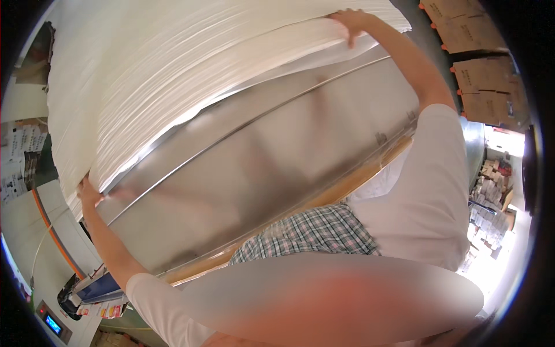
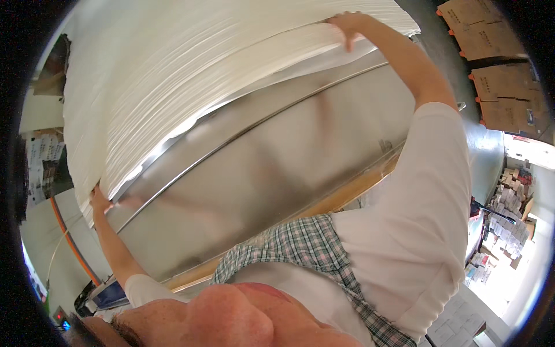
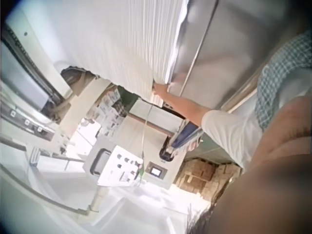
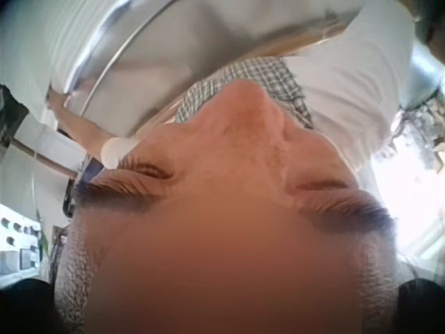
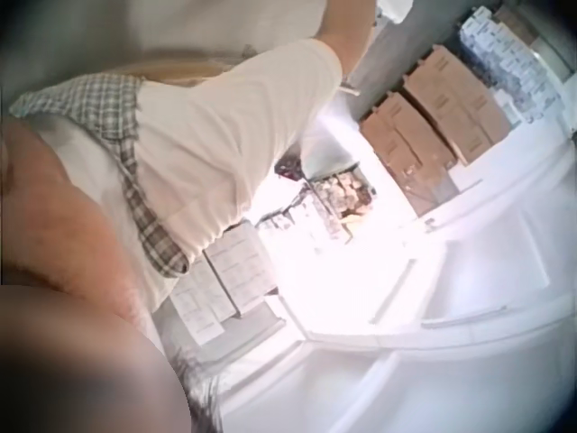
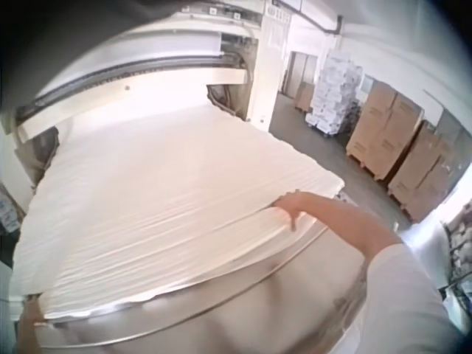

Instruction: Manually moving and aligning large stacks of white paper onto a metal workstation.

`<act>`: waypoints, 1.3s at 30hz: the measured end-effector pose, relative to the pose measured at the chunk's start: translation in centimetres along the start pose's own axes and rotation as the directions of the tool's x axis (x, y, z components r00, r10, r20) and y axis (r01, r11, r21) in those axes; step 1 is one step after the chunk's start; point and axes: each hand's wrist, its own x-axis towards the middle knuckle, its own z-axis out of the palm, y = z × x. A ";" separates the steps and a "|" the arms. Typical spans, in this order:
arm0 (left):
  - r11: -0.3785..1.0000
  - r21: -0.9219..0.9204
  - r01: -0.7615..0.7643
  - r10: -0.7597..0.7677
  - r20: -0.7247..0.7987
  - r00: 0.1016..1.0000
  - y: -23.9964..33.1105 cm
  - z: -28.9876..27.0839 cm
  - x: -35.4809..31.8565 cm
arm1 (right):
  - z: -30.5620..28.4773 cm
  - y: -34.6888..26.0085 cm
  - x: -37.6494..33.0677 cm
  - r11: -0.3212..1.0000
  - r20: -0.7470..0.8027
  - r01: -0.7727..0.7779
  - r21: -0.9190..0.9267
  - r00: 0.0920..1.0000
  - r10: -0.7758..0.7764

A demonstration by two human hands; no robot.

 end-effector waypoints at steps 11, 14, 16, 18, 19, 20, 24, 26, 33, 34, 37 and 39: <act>0.959 -0.208 -0.193 0.142 -0.236 0.961 -2.5 1.7 0.5 | 14.7 19.3 5.4 0.975 -0.401 -0.169 0.143 0.891 0.213; 0.928 -0.090 -0.362 0.294 -0.422 0.858 -3.8 3.4 1.1 | 17.8 18.8 6.1 0.985 -0.628 -0.061 0.164 0.763 0.152; 0.968 -0.056 -0.245 0.192 -0.467 0.863 -4.3 4.6 0.0 | 17.7 18.1 5.8 0.984 -0.636 -0.047 0.173 0.757 0.148; 0.971 -0.116 -0.209 0.132 -0.470 0.873 -2.4 4.3 -1.7 | 17.7 19.1 5.1 0.988 -0.666 -0.097 0.123 0.730 0.154; 0.972 -0.122 -0.202 0.114 -0.508 0.854 -1.4 3.9 -1.8 | 17.9 20.7 4.4 0.990 -0.711 -0.120 0.078 0.689 0.140; 0.973 -0.126 -0.193 0.095 -0.543 0.834 -0.9 3.7 -2.1 | 17.9 21.6 3.9 0.989 -0.753 -0.142 0.037 0.647 0.121; 0.984 -0.107 -0.145 0.057 -0.578 0.814 -2.7 3.1 -4.0 | 13.4 21.9 4.1 0.977 -0.814 -0.206 -0.061 0.576 0.071; 0.972 -0.130 -0.195 0.068 -0.639 0.766 -2.6 3.1 -2.1 | 11.8 28.1 1.5 0.981 -0.812 -0.181 -0.071 0.582 0.049; 0.963 -0.156 -0.218 0.011 -0.790 0.613 -8.2 -1.5 -6.2 | 7.5 24.8 -8.4 0.985 -0.871 -0.113 0.131 0.462 0.168; 0.956 -0.162 -0.245 0.018 -0.798 0.602 -9.2 -2.8 -7.1 | 7.8 24.3 -10.0 0.983 -0.862 -0.125 0.134 0.475 0.178; 0.964 -0.101 -0.247 0.061 -0.818 0.571 -11.6 -2.2 -11.4 | 10.6 24.3 -13.7 0.977 -0.835 -0.158 0.140 0.512 0.202; 0.974 -0.092 -0.209 0.061 -0.779 0.624 -11.0 -0.1 -13.2 | 15.3 27.6 -16.4 0.986 -0.868 -0.156 0.051 0.482 0.121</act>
